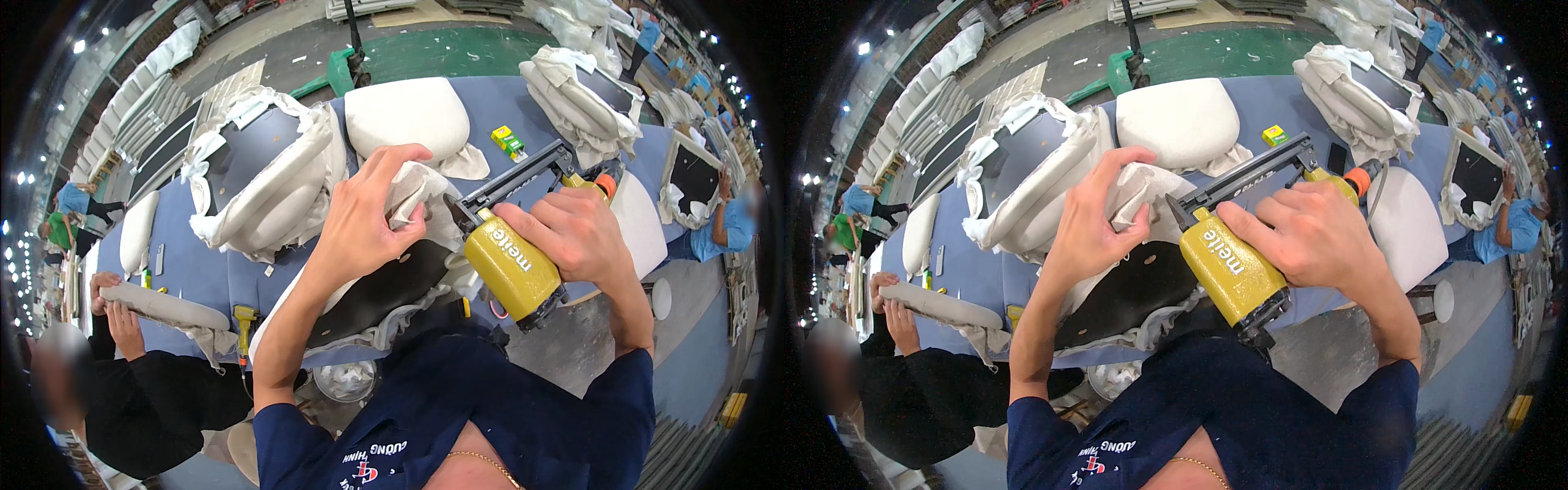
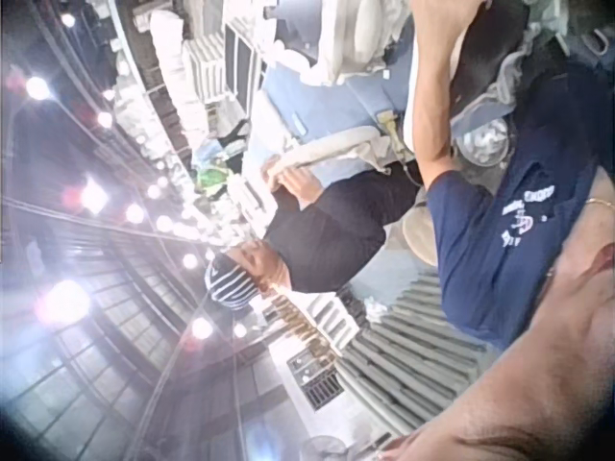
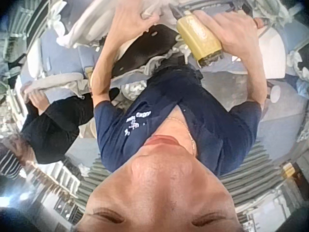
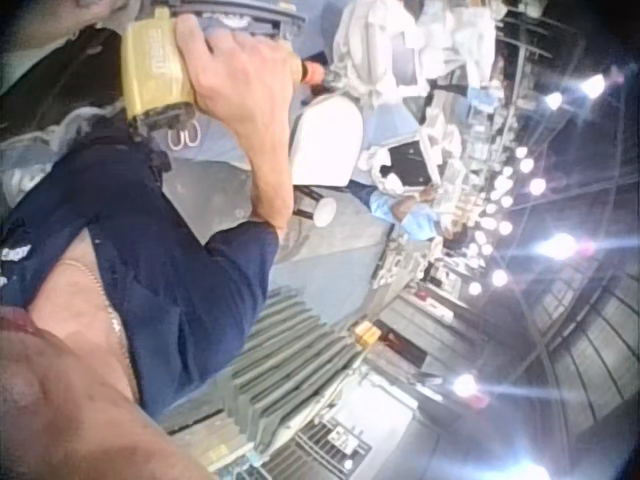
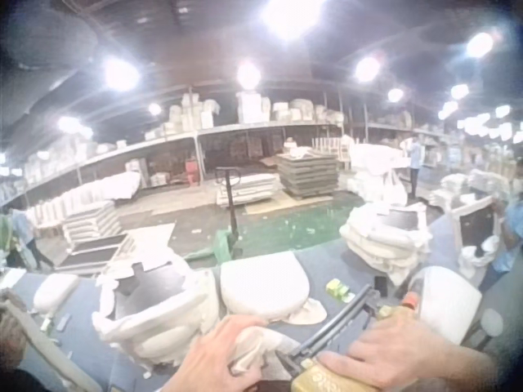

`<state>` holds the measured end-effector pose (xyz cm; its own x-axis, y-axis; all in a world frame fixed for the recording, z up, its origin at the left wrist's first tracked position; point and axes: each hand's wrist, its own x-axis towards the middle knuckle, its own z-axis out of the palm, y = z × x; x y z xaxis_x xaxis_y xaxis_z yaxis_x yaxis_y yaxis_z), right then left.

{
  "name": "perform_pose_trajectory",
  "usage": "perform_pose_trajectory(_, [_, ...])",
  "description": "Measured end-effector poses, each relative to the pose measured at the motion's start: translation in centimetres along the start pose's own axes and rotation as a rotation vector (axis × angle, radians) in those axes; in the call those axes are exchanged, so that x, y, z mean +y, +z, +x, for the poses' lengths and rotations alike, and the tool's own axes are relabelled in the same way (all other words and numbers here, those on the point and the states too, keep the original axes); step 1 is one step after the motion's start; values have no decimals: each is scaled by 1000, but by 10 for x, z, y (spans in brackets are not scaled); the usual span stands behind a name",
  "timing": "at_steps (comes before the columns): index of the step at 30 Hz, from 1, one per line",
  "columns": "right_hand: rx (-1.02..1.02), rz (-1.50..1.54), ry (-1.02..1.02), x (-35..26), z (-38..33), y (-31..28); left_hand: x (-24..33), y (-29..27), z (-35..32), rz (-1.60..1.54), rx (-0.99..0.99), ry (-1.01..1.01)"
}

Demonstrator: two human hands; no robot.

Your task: The person is upholstering a chair armrest, using a staple gun to secure fabric to the foam and frame. They repeatedly pull the fabric taut, staple it, and trim excess material with scissors. The process involves careful hand manipulation to ensure a smooth finish.

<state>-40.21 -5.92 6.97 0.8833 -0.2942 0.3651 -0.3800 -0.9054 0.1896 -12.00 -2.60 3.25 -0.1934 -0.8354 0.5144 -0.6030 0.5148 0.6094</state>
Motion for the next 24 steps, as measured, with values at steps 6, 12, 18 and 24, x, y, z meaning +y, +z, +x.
perform_pose_trajectory(6, [42, 1, -78, 0, 7, 12, -1, -2, -2, -2, -29, 28])
perform_pose_trajectory(12, [62, 10, -91, -2, 12, 14, 3, -3, -6, -4, -26, 4])
perform_pose_trajectory(18, [32, 11, -29, -7, 13, 12, 7, -3, -6, -53, -16, -13])
perform_pose_trajectory(24, [78, 60, 17, -6, 13, 22, 5, -6, -7, -46, -51, -19])
